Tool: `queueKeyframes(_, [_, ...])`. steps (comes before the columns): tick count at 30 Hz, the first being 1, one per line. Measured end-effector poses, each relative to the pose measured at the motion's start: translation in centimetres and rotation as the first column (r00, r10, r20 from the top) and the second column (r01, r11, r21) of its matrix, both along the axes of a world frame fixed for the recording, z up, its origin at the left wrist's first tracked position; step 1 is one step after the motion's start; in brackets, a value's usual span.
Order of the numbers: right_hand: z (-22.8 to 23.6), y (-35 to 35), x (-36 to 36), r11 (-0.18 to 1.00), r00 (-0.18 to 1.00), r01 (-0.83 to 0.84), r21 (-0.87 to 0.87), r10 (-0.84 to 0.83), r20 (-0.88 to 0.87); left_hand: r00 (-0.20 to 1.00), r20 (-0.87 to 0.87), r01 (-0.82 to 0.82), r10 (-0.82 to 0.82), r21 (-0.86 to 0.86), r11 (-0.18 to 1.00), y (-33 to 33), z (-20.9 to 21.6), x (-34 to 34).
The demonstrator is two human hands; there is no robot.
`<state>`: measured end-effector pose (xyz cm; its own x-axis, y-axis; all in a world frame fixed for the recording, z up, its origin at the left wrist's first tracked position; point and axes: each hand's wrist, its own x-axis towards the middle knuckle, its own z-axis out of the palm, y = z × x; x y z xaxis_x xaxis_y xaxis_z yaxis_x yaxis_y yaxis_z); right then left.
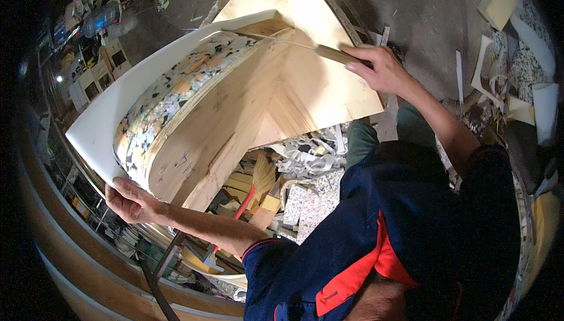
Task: The person places a white sheet onto a wooden box, then uses a hand saw to trim the edges of the sheet. After sawing, the person picks up a spray gun and sprays the box surface.
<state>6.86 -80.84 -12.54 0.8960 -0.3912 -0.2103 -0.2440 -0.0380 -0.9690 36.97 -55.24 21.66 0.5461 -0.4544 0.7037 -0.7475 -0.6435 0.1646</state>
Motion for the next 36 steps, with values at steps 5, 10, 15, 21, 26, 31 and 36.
queueKeyframes(5, [-0.3, 0.2, 3.0, 1.000, 1.000, -0.010, -0.023, 0.010, -0.003, 1.000, 0.008, -0.008, 0.008, -0.007, 1.000, 0.2, -0.3, 0.6])
queueKeyframes(10, [-2.9, 1.1, -3.4, 1.000, 0.998, 0.031, -0.007, -0.031, -0.054, 0.999, 0.047, 0.011, -0.014, 0.064, 0.998, 0.2, 0.5, 0.5])
queueKeyframes(15, [-1.3, 0.9, -0.8, 0.994, 0.996, 0.027, 0.104, -0.018, -0.085, 0.999, 0.013, 0.035, -0.036, 0.016, 0.999, 0.3, 0.3, 0.3])
queueKeyframes(21, [-2.5, 1.0, 0.6, 0.999, 0.984, 0.013, 0.049, -0.004, -0.179, 0.998, 0.002, 0.059, -0.059, -0.015, 0.998, 0.7, -0.6, 1.3])
queueKeyframes(26, [-4.2, 1.4, -4.8, 0.996, 0.986, 0.070, 0.050, -0.061, -0.155, 1.000, 0.008, -0.030, 0.030, -0.017, 0.999, -0.3, 0.0, -0.2])
queueKeyframes(31, [-2.9, 0.6, 0.8, 1.000, 0.971, -0.009, 0.030, 0.016, -0.237, 0.999, -0.023, 0.039, -0.039, -0.009, 0.999, -1.0, -0.4, -0.7])
queueKeyframes(36, [-2.7, 0.6, -0.7, 0.998, 0.967, 0.032, 0.060, -0.016, -0.253, 0.997, -0.074, -0.019, 0.016, -0.030, 0.999, -1.8, -0.9, -1.5])
